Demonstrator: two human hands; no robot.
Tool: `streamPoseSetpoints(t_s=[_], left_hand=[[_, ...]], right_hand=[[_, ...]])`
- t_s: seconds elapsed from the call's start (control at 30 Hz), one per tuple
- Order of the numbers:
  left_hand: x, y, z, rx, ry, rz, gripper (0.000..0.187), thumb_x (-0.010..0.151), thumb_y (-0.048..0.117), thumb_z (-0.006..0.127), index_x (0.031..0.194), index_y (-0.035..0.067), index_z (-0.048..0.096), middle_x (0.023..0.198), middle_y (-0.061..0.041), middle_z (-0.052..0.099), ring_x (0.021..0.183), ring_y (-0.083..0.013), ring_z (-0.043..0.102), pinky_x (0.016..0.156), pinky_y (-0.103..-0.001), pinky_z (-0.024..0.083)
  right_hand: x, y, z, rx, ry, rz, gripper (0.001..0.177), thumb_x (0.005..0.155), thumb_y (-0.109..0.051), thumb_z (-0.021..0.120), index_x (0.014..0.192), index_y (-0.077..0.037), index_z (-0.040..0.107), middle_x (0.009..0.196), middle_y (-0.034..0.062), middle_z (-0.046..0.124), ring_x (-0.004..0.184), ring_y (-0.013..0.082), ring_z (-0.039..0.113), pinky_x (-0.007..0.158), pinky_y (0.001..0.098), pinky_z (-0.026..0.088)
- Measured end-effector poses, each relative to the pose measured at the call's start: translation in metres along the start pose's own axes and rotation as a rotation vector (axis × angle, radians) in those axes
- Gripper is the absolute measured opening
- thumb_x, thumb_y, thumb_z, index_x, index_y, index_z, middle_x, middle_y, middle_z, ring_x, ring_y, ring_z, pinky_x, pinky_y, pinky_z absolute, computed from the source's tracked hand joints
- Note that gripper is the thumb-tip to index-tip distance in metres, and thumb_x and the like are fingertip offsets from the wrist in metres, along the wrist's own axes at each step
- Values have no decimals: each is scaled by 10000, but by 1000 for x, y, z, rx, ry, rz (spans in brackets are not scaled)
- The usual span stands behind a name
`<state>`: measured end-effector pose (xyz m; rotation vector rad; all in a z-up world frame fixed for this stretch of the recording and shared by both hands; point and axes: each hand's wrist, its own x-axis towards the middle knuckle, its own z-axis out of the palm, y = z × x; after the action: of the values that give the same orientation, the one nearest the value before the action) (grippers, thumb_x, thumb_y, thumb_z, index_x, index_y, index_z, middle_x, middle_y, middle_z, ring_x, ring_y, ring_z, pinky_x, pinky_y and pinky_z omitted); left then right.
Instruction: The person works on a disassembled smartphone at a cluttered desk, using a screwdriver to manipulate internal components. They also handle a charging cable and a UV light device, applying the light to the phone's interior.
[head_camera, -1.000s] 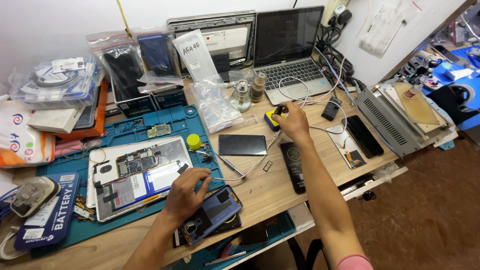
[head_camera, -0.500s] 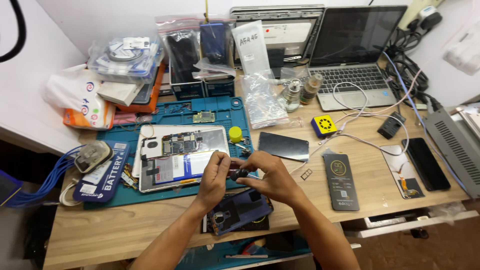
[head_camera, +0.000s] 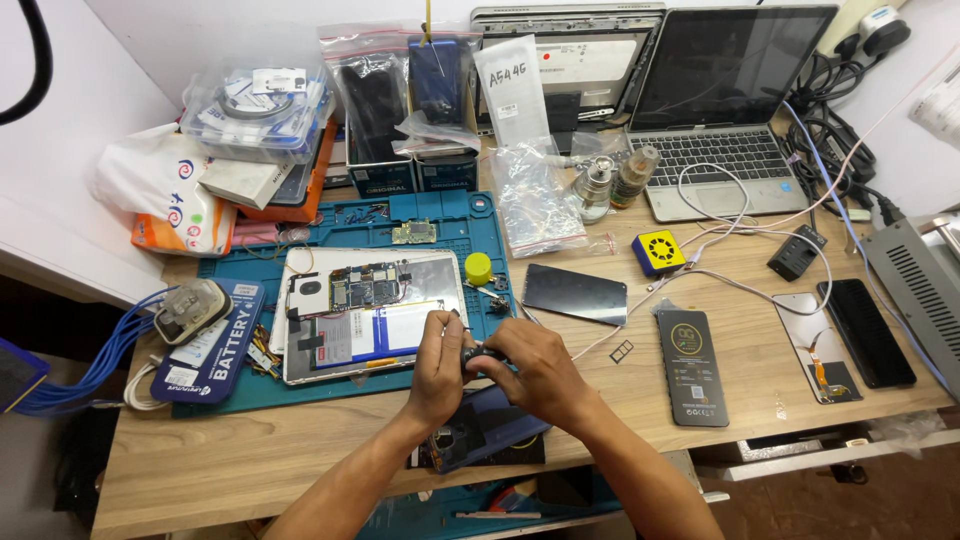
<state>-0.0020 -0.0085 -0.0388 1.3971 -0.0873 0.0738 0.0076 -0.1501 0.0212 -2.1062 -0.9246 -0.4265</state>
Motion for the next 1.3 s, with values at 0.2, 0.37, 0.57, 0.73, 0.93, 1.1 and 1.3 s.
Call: streamPoseSetpoints(t_s=[0.2, 0.37, 0.57, 0.73, 0.93, 1.1, 1.3], left_hand=[[0, 5, 2, -133, 10, -36, 205, 986, 234, 270, 899, 91, 388, 500, -53, 424, 339, -113, 404, 296, -191, 334], [1, 6, 5, -207, 4, -39, 216, 991, 246, 270, 889, 91, 381, 489, -52, 432, 343, -117, 432, 294, -189, 325], [-1, 9, 4, -250, 17, -29, 216, 1001, 255, 245, 896, 111, 366, 490, -48, 394, 337, -103, 370, 306, -189, 277], [-1, 2, 4, -177, 31, -10, 215, 997, 235, 254, 886, 95, 373, 495, -47, 433, 352, -96, 383, 301, -189, 278], [-1, 5, 6, -205, 42, -36, 214, 996, 268, 263, 910, 104, 370, 487, -66, 425, 342, -105, 363, 303, -186, 273], [-2, 6, 4, -186, 28, -47, 228, 987, 281, 265, 904, 101, 379, 489, -68, 433, 340, -102, 389, 305, -175, 306], [0, 8, 10, -220, 13, -23, 203, 996, 251, 255, 916, 100, 365, 478, -73, 428, 321, -121, 400, 290, -192, 303]], right_hand=[[0, -8, 0, 4, -31, -84, 103, 815, -164, 636, 887, -96, 606, 646, 57, 536, 591, 265, 572, 556, 345, 480], [7, -16, -12, -15, -60, -74, 324, 757, -232, 688, 1033, -100, 585, 777, 67, 568, 713, 257, 580, 630, 358, 473], [10, -16, -13, -3, -15, -18, 113, 797, -156, 641, 893, -109, 603, 686, 33, 546, 636, 228, 562, 606, 328, 457], [9, -13, -14, 53, -65, 37, 360, 734, -328, 723, 959, -77, 597, 723, 73, 586, 646, 230, 588, 609, 360, 467], [9, -14, -15, 122, -57, 0, 382, 766, -278, 682, 1091, -99, 588, 850, 83, 596, 692, 236, 587, 634, 379, 473], [18, -23, -26, 222, -67, -6, 290, 727, -39, 690, 1003, -89, 619, 835, 88, 595, 722, 264, 604, 652, 367, 493], [18, -17, -29, 347, 20, 37, 232, 687, 52, 699, 891, -53, 667, 830, 84, 645, 735, 227, 623, 660, 329, 501]])
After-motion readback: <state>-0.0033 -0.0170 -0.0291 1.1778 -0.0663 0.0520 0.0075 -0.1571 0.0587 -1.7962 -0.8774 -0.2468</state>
